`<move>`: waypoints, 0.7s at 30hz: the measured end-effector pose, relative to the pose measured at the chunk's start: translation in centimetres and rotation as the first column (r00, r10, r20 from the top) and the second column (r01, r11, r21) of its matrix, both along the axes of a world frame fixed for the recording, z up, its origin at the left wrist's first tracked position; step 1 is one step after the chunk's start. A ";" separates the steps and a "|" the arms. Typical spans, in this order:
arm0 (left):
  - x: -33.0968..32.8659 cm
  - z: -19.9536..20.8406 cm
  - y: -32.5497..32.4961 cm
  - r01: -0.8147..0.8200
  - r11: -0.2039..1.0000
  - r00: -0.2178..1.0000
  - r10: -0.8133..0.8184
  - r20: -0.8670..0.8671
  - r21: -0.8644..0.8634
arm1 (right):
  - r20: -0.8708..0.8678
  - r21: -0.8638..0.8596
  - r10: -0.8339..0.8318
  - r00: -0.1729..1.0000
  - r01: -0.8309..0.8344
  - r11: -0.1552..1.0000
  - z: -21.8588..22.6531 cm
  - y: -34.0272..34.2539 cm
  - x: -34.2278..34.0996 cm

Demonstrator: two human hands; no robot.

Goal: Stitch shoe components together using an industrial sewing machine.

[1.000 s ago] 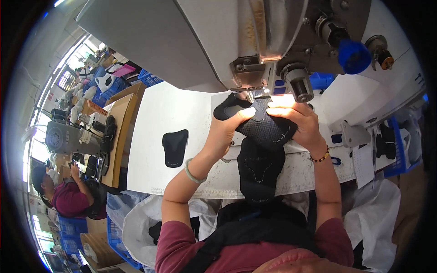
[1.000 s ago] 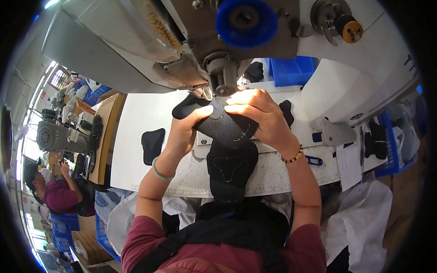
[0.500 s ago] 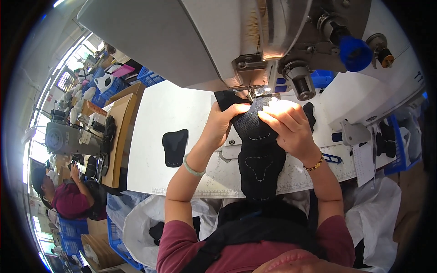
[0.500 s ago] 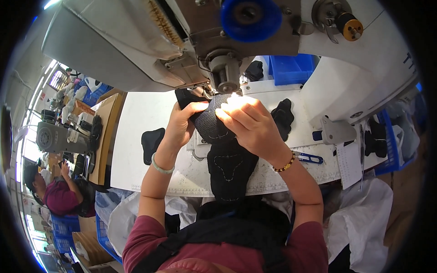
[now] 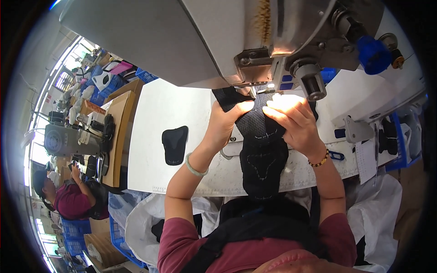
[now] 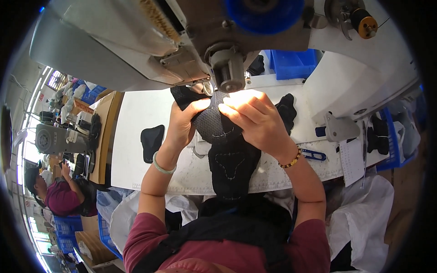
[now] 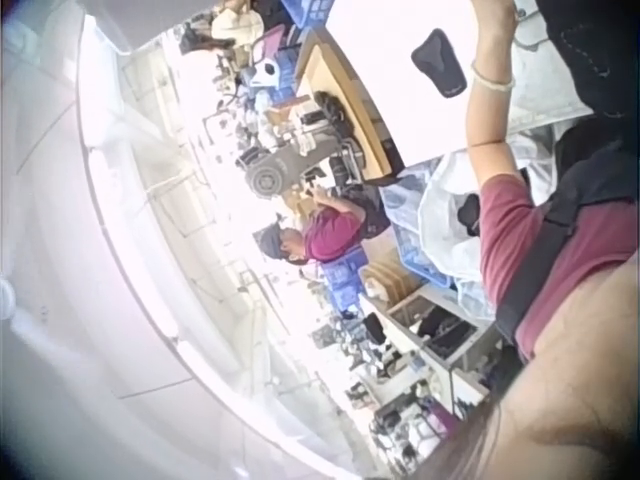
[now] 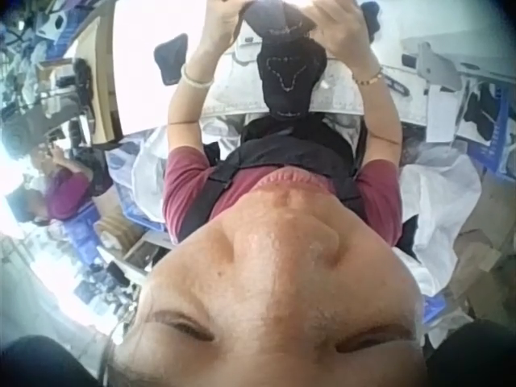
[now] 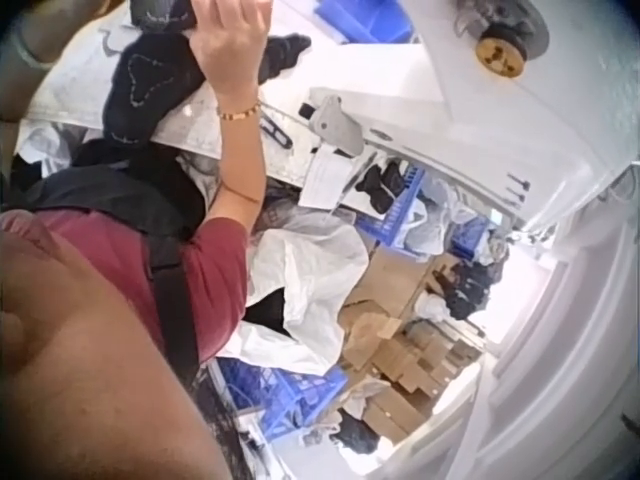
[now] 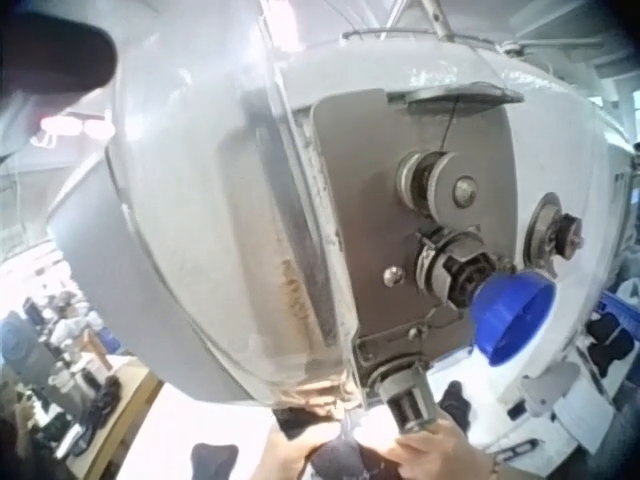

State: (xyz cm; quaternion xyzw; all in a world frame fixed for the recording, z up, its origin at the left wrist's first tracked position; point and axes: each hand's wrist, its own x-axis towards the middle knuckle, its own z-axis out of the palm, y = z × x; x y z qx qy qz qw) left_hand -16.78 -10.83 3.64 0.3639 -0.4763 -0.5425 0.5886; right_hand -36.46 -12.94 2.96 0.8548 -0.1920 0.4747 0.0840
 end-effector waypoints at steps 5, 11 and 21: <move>0.4 -0.1 -0.5 0.003 1.000 1.000 -0.002 -0.026 0.029 | 0.013 0.014 -0.041 0.999 0.041 0.999 -0.4 -0.1 0.3; 0.4 -0.1 0.1 -0.027 0.996 0.999 0.030 -0.039 0.080 | 0.010 0.010 -0.034 0.999 0.034 0.999 -0.5 -0.1 0.2; -0.1 -0.1 0.2 -0.176 0.983 0.964 0.161 -0.210 -0.054 | 0.274 0.032 0.017 0.962 -0.027 0.999 -0.9 -1.9 -1.3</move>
